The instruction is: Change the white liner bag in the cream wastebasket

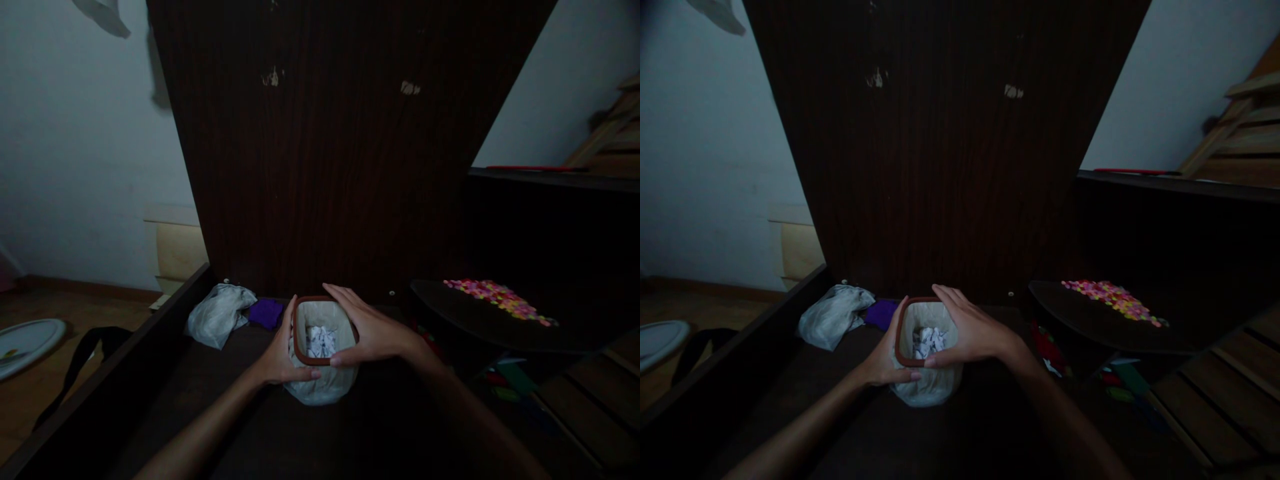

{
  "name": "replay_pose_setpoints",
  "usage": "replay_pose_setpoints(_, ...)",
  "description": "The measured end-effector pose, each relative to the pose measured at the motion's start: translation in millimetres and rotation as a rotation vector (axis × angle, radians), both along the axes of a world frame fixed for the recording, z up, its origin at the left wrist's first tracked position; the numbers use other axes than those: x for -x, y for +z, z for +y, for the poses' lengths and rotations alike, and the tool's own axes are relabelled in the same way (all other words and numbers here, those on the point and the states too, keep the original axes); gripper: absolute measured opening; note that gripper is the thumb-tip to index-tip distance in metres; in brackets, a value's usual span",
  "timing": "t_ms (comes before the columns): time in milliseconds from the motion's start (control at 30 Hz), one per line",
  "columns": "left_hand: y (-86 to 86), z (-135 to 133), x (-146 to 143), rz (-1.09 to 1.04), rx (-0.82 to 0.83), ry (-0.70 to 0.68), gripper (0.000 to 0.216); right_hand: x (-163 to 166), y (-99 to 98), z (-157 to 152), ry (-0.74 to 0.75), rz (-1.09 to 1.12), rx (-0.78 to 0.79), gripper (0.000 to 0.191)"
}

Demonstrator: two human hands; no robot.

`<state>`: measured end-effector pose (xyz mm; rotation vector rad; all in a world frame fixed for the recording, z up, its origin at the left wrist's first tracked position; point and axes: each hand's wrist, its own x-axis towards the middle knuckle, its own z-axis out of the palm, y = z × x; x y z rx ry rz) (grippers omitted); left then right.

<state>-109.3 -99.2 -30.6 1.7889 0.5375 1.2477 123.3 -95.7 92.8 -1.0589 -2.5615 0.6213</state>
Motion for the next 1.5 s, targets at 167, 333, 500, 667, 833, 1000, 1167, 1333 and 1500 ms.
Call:
replay_pose_setpoints(167, -2.8, 0.0, -1.2, -0.017, 0.007, -0.018, 0.143, 5.2, -12.3, 3.2, 0.024, -0.061, -0.04, 0.143)
replay_pose_setpoints(333, -4.1, 0.7, -4.7, -0.059, 0.019, 0.001, 0.151, 8.2, -13.4, 3.7, 0.029, -0.09, -0.058, 0.143)
replay_pose_setpoints(500, 0.1, 0.7, -7.6, -0.052, -0.004, 0.06, 0.148, 12.7, -12.7, 0.8, 0.034, -0.079, -0.123, 0.135)
replay_pose_setpoints(667, 2.2, 1.9, -7.1, -0.022, -0.059, 0.101, 0.134, 16.7, -11.8, -3.0, 0.018, -0.069, -0.153, 0.128)
replay_pose_setpoints(833, 4.5, 3.1, -7.3, -0.039, -0.097, 0.105, 0.126, 17.2, -11.2, -3.5, 0.012, -0.012, -0.183, 0.121)
replay_pose_setpoints(1000, 12.6, -1.2, -7.0, -0.043, -0.068, 0.077, 0.117, 15.8, -7.0, -2.2, 0.026, 0.042, -0.158, 0.107)
replay_pose_setpoints(1167, 16.8, -3.3, -6.3, -0.035, -0.044, 0.083, 0.118, 17.4, -6.0, -2.7, 0.054, 0.045, -0.199, 0.103)
replay_pose_setpoints(1333, 14.6, -2.3, -5.8, -0.033, -0.043, 0.092, 0.122, 17.5, -6.3, -2.4, 0.055, 0.035, -0.178, 0.104)
replay_pose_setpoints(1500, 13.5, -2.5, -5.2, -0.033, -0.059, 0.079, 0.122, 16.7, -4.5, -1.6, 0.053, 0.028, -0.168, 0.106)
